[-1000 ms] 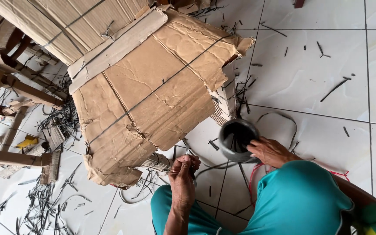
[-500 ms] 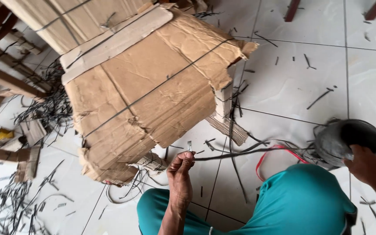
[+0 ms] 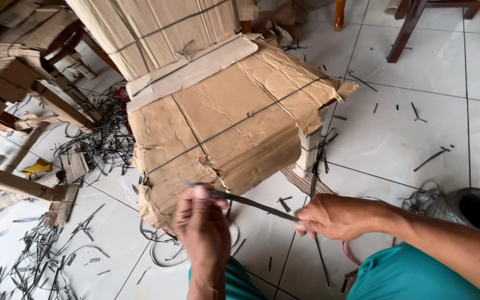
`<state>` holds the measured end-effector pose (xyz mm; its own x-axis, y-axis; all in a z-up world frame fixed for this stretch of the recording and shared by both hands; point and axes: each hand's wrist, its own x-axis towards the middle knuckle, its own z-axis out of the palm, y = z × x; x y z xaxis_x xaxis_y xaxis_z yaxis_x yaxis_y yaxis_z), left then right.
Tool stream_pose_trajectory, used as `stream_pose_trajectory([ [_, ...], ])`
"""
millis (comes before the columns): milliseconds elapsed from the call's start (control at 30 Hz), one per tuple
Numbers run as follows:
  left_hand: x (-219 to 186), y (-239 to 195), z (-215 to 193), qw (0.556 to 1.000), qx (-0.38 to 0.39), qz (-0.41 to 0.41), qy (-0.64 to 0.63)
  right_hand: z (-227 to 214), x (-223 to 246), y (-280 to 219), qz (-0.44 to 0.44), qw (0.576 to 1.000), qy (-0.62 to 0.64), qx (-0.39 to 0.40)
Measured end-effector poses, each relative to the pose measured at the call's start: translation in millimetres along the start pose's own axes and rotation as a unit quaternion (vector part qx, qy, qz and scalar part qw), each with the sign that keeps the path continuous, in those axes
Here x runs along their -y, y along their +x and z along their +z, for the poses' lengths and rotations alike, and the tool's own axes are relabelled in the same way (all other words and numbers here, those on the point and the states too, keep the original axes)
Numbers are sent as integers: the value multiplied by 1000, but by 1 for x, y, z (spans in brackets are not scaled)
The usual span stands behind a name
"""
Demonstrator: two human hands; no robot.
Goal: The person sits on the floor and uses scissors to cut a length of wire from a spool. They then wrap the wire around a large cardboard-wrapped package and twist the ends together by hand to secure it.
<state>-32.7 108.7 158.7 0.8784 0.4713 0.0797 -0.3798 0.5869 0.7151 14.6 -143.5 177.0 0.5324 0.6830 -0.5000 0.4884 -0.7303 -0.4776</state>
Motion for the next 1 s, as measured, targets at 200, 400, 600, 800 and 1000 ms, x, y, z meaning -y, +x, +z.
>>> stream_pose_trajectory([
  [200, -34, -4, 23, 993, 35, 55, 99, -41, 58, 4, -27, 964, 220, -145],
  [400, -5, -24, 11, 950, 140, -127, 250, -16, 65, 19, -15, 955, 276, -112],
  [600, 7, -20, -1, 965, 93, -142, 201, -7, 54, 25, -44, 952, 271, -135],
  [800, 19, -21, -4, 945, 163, -145, 244, -10, 47, 26, 13, 897, 347, -273],
  [1000, 28, -27, 5, 912, 222, -181, 294, -7, 27, 32, -113, 889, 253, -364],
])
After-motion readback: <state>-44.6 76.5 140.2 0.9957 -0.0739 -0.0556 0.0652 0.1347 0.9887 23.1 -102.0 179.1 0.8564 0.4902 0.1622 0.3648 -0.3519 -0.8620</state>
